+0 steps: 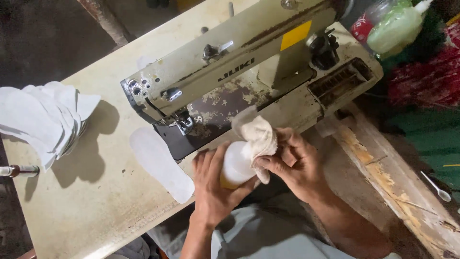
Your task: A person is using an industrial sewing machine to stitch shoe insole components and applying adhesive to them.
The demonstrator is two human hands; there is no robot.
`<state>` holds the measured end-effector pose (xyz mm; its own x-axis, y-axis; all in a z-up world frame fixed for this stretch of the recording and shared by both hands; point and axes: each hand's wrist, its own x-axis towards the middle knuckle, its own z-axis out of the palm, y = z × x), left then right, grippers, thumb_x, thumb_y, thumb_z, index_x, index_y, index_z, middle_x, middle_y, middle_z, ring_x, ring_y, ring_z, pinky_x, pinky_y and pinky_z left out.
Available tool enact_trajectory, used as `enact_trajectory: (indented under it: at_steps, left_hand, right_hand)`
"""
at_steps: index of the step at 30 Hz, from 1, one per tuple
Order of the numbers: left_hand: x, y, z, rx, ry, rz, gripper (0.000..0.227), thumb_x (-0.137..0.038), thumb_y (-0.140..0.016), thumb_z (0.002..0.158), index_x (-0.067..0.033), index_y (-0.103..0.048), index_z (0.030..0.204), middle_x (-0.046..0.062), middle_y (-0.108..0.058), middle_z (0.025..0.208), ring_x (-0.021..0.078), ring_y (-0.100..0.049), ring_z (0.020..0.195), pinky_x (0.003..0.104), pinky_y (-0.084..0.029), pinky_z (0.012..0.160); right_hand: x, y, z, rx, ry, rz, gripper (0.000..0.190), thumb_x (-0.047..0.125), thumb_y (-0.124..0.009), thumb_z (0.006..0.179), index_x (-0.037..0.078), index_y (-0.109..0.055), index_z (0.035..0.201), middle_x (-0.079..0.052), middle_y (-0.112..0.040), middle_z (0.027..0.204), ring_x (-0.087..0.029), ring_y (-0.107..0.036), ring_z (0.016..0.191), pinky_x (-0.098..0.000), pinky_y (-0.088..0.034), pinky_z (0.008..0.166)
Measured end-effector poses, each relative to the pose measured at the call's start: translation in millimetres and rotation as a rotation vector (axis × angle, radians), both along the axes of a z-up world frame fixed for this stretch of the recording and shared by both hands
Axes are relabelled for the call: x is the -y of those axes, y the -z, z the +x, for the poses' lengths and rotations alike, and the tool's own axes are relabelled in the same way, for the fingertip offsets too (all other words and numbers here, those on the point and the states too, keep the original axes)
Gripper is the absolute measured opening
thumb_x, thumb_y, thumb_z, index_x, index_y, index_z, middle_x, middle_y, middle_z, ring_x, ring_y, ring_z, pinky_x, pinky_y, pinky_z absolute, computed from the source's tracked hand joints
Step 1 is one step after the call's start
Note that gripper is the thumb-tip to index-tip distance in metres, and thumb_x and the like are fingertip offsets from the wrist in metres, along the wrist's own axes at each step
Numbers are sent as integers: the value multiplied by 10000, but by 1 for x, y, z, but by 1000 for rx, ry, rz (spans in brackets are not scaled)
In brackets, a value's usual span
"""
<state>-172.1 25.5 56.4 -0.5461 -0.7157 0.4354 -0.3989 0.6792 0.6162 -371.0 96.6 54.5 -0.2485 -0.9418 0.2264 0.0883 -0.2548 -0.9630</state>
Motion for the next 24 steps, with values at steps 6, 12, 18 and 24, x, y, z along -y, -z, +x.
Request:
enact_trajectory:
  at_steps: [6, 12, 18, 24]
  left_hand:
    - [2, -14, 0, -95, 161, 384, 836, -447, -836, 742, -69, -523, 1419, 125, -653, 1278, 284, -572, 1175, 452, -403, 1055]
    - [-9, 10, -19, 134, -392, -413, 814, -703, -749, 851, -91, -563, 1355, 136, -636, 1078, 305, -594, 925, 445, -386, 861]
    - [-13, 14, -22, 165, -473, -383, 768, -579, -866, 821, -123, -568, 1362, 125, -623, 1153, 330, -537, 914, 443, -376, 868]
    - [-9, 18, -13, 91, -387, -229, 851, -554, -924, 709, -60, -591, 1317, 118, -623, 1013, 274, -595, 907, 433, -424, 817]
  right_hand:
    - [-4, 9, -7, 202, -248, 55, 432, 134, -700, 984, -23, -627, 1380, -163, -712, 1267, -247, -655, 1070, -366, -651, 871]
    - [1, 11, 4, 9, 165, 49, 347, 82, -773, 898, 66, -722, 1241, -148, -762, 1232, -249, -785, 1069, -363, -725, 902]
    - [7, 10, 7, -739, 401, -293, 246, 120, -737, 979, 11, -694, 1195, -164, -762, 1211, -260, -752, 1132, -381, -633, 1028]
    - [4, 10, 4, -541, 259, -204, 284, 129, -676, 1017, 24, -624, 1275, -110, -681, 1183, -84, -664, 727, -162, -644, 591]
